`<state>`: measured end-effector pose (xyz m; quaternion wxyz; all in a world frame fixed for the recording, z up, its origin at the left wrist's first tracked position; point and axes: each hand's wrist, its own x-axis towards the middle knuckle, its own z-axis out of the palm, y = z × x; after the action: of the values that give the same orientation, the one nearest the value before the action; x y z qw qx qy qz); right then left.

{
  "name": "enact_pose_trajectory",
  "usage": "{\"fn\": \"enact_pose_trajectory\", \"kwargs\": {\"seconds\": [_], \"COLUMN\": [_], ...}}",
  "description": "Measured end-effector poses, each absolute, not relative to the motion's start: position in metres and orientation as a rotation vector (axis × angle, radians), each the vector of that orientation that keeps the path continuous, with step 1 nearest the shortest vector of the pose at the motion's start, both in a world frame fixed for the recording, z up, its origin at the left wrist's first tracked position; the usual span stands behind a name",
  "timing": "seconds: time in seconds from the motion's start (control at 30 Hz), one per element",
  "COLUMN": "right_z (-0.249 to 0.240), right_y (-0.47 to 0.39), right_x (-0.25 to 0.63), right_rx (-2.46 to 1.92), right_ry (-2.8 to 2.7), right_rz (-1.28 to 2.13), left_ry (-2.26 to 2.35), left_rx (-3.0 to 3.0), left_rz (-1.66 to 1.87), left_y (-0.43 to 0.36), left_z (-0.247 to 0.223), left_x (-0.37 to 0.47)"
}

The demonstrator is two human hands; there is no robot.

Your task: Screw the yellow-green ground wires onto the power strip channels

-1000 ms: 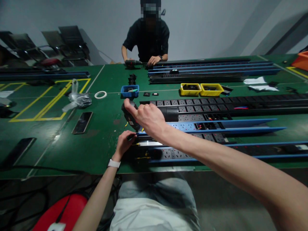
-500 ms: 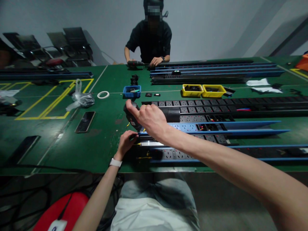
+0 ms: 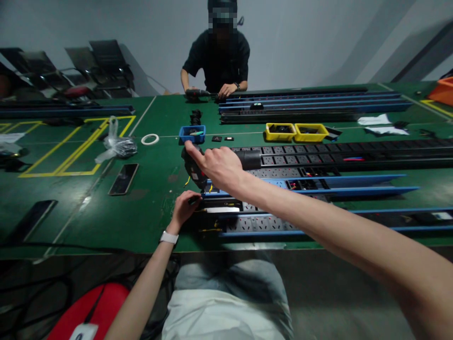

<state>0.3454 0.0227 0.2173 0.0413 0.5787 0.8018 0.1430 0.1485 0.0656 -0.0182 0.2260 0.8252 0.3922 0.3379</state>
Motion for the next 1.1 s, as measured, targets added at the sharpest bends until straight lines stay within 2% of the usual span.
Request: {"fn": "enact_pose_trajectory", "kwargs": {"seconds": [0.23,0.4,0.5,0.6,0.7,0.8,1.03,1.1], "right_z": [0.243,0.255,0.254,0.249,0.246,0.247,0.248,0.249], "right_y": [0.043,0.070,0.076,0.070,0.060,0.052,0.065,0.070], "right_x": [0.361,0.376,0.376,0.370,0.363,0.358,0.348,0.346], "right_rx": [1.873,1.910,1.782,1.658,1.714,1.712,1.705,1.805], "right_ry": [2.406,2.387,2.442,2.265,2.067,2.029,2.082,2.127], "right_rz": [0.012,-0.436,-0.636,-0.877,-1.032,-1.056,-0.882,-0.662], "left_ry": [1.090,1.130,1.112,1.107,1.108,1.118,1.095,1.069], "left_rx": [2.249,2.142,2.184,2.249,2.226,2.198,2.259,2.284], "left_rz": [0.939,0.961,0.951,0.904,0.873,0.871,0.902,0.922], "left_y": [0.066,0.064,0.065,0.066,0.065,0.064,0.067,0.067], "left_z": [-0.020,-0.020,-0.020,-0.018,-0.015,-0.013,-0.020,-0.022], "left_x": [0.148,0.149,0.149,0.148,0.148,0.148,0.147,0.147]}}
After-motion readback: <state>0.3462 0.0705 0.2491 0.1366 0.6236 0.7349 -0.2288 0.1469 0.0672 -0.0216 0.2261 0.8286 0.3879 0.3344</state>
